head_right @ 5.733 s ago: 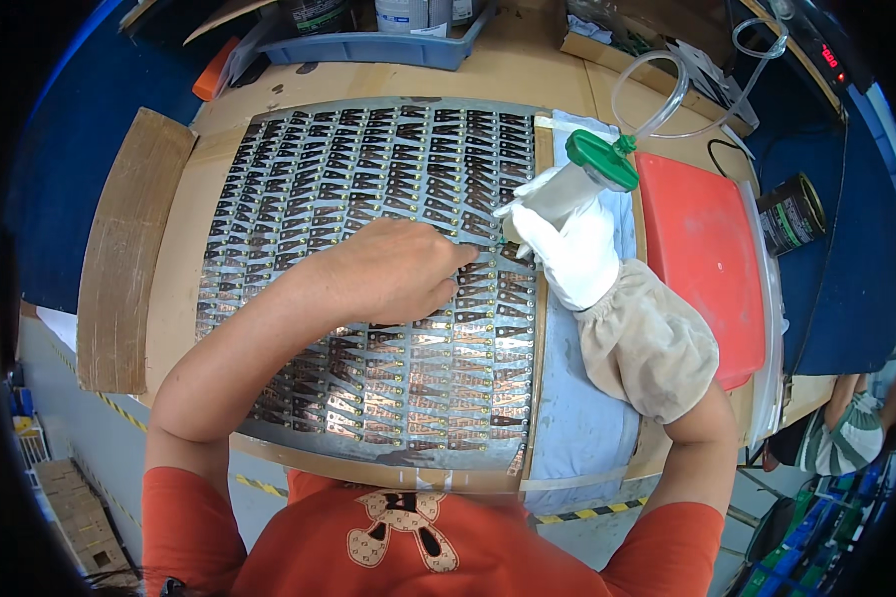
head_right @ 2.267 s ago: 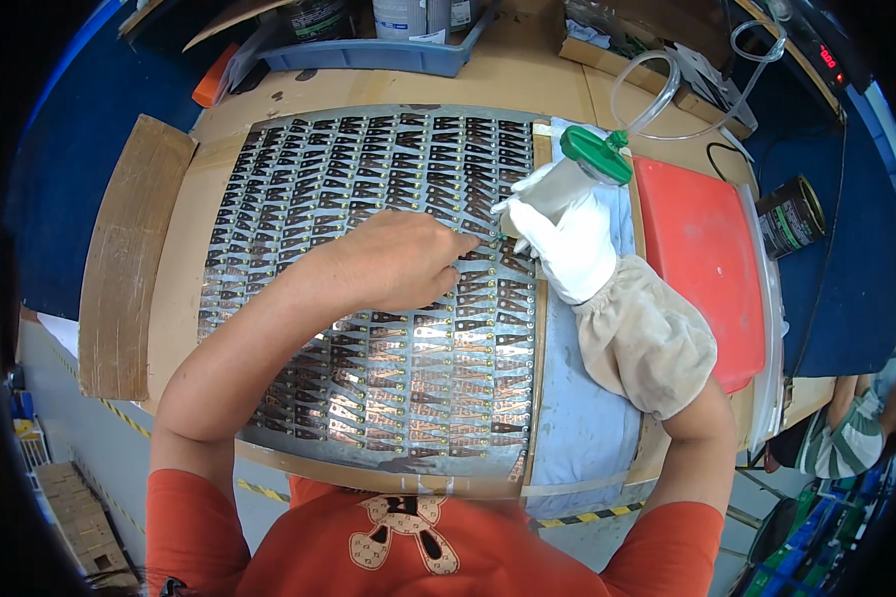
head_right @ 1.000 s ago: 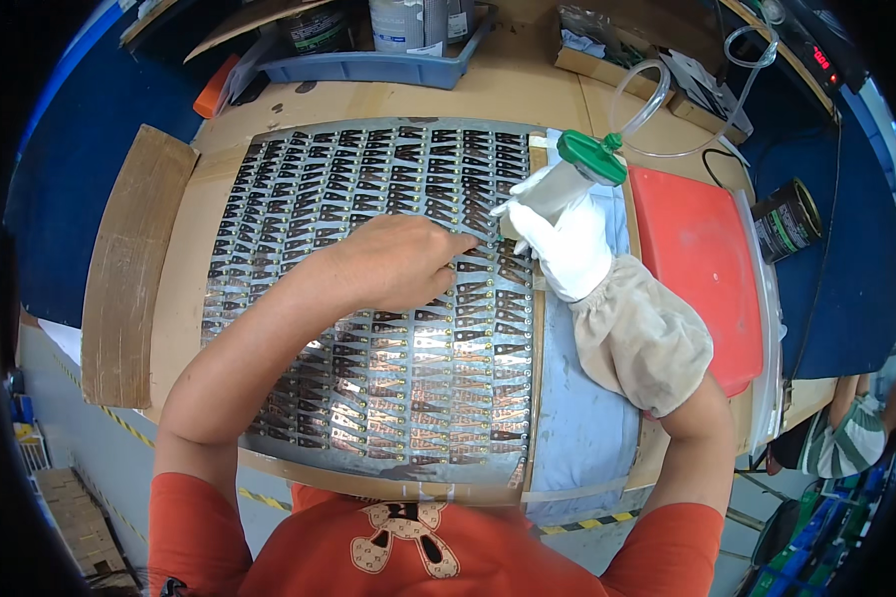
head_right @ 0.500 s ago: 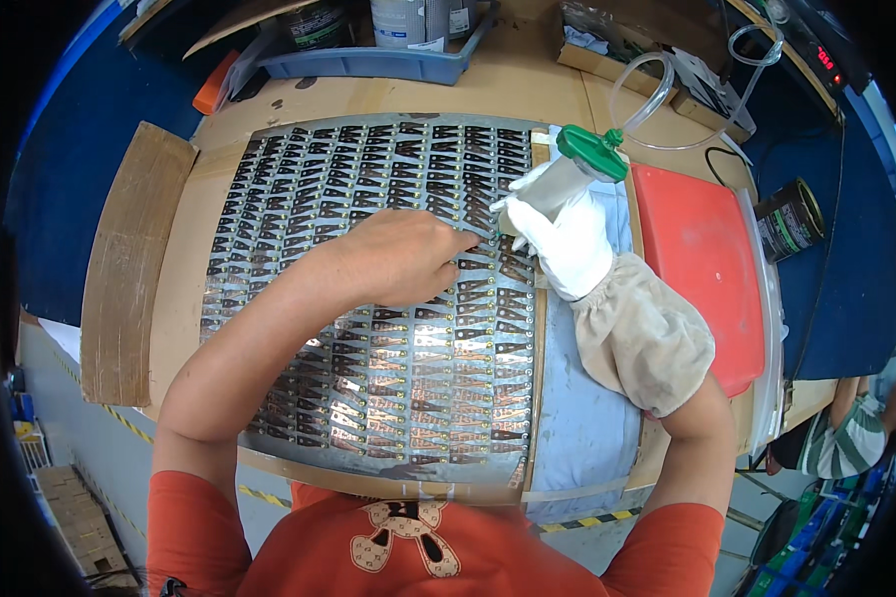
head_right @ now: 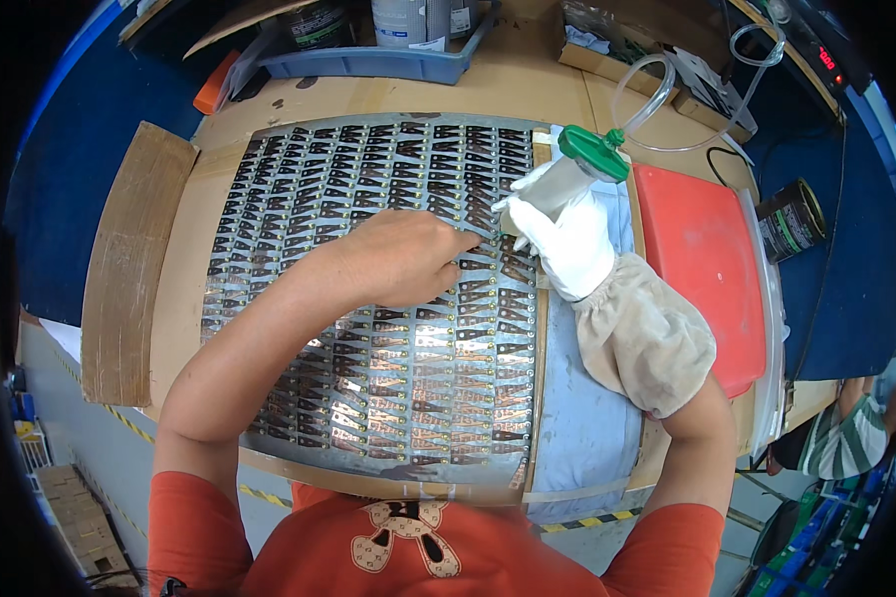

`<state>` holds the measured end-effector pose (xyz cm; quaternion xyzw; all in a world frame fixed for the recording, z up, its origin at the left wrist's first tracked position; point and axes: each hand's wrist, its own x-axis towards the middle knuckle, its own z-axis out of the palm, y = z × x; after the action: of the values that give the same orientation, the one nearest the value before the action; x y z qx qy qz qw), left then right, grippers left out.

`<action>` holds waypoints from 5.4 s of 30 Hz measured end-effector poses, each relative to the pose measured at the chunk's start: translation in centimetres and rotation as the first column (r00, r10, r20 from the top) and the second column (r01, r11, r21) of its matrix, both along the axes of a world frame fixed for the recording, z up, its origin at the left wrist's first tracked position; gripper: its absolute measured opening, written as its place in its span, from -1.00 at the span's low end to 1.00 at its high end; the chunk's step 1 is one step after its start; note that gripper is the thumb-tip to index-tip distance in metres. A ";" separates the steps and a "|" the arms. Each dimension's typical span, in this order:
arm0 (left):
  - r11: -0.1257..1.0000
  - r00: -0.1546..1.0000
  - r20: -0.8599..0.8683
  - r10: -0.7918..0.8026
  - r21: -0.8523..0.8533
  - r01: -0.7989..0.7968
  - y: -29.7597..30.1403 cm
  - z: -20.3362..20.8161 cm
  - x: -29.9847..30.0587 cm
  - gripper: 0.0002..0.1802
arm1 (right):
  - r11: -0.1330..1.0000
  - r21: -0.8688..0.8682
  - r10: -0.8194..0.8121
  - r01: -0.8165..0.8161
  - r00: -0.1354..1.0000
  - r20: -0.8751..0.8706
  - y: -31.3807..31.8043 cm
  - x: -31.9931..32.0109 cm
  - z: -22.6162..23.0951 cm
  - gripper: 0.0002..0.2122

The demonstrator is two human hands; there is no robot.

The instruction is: Apply adhesive or sealant to small electronic parts arranged in a grid tray using a manual dispenser.

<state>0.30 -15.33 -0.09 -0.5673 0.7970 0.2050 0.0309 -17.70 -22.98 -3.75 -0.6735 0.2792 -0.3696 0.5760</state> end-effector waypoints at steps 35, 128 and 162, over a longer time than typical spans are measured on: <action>1.000 0.999 -0.034 0.010 -0.023 -0.011 0.1 0.0 -0.1 -0.60 | 0.999 -0.034 -0.012 0.011 0.999 -0.030 0.2 -0.3 0.2 -0.77; 0.998 0.998 -0.054 0.041 -0.044 -0.043 -1.3 0.1 0.4 -0.58 | 0.993 -0.060 -0.103 0.104 0.994 0.024 -2.0 0.6 -0.5 -0.77; 0.999 0.999 -0.010 0.048 -0.011 -0.048 -1.8 0.1 0.4 -0.62 | 0.998 -0.050 -0.048 0.047 0.999 -0.016 -1.7 0.8 0.0 -0.78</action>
<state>0.74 -17.09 0.01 -0.5856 0.7843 0.2038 0.0188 -16.87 -24.69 -3.77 -0.6841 0.2908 -0.3841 0.5476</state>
